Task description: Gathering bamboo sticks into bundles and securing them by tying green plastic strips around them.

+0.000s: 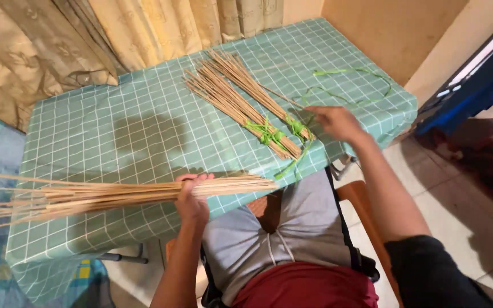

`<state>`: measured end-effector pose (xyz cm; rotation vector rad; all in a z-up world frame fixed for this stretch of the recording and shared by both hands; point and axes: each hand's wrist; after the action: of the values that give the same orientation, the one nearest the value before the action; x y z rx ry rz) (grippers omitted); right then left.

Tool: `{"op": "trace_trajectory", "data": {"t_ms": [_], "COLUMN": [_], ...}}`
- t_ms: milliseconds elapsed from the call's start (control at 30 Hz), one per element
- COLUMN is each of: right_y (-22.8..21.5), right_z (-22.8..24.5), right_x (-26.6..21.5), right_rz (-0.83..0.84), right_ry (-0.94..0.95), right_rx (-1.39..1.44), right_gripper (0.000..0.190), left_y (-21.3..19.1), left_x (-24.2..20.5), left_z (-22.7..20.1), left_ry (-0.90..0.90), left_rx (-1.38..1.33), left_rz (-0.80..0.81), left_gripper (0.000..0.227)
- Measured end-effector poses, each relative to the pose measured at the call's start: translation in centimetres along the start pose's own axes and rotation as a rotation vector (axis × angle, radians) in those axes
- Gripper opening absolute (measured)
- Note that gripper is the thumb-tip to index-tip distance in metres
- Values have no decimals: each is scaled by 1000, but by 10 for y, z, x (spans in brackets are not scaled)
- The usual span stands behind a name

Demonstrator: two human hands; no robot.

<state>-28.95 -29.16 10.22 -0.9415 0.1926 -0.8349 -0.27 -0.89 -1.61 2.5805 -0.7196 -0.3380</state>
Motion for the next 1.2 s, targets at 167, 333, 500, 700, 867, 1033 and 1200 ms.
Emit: {"op": "trace_trajectory", "data": {"t_ms": [167, 333, 500, 700, 867, 1033, 1200], "right_y": [32, 51, 51, 50, 45, 45, 52], "right_z": [-14, -69, -108, -149, -119, -120, -64], "right_x": [0, 8, 10, 18, 9, 11, 4], "right_rz": [128, 13, -550, -892, -783, -765, -797], "right_ry": [148, 97, 83, 360, 357, 308, -159], "right_rx": [-258, -224, 414, 893, 879, 749, 424], "right_gripper": [42, 26, 19, 25, 18, 59, 36], "left_y": [-4, -13, -14, -9, -13, 3, 25], "left_x": [0, 7, 9, 4, 6, -3, -17], "left_z": [5, 17, 13, 8, 15, 5, -18], "left_ry": [-20, -29, -35, -39, -38, -17, -19], "left_rx": [22, 20, 54, 53, 45, 0, -83], "left_rz": [36, 49, 48, 41, 55, 38, 4], "left_gripper": [22, 24, 21, 19, 20, 21, 21]}}
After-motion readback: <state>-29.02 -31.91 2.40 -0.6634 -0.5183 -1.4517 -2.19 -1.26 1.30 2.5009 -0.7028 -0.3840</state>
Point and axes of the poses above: each hand's wrist, its own x-axis towards the middle knuckle, its own y-axis out of the palm, z = x × y, and after that the axes turned 11 degrees about x, right-handed
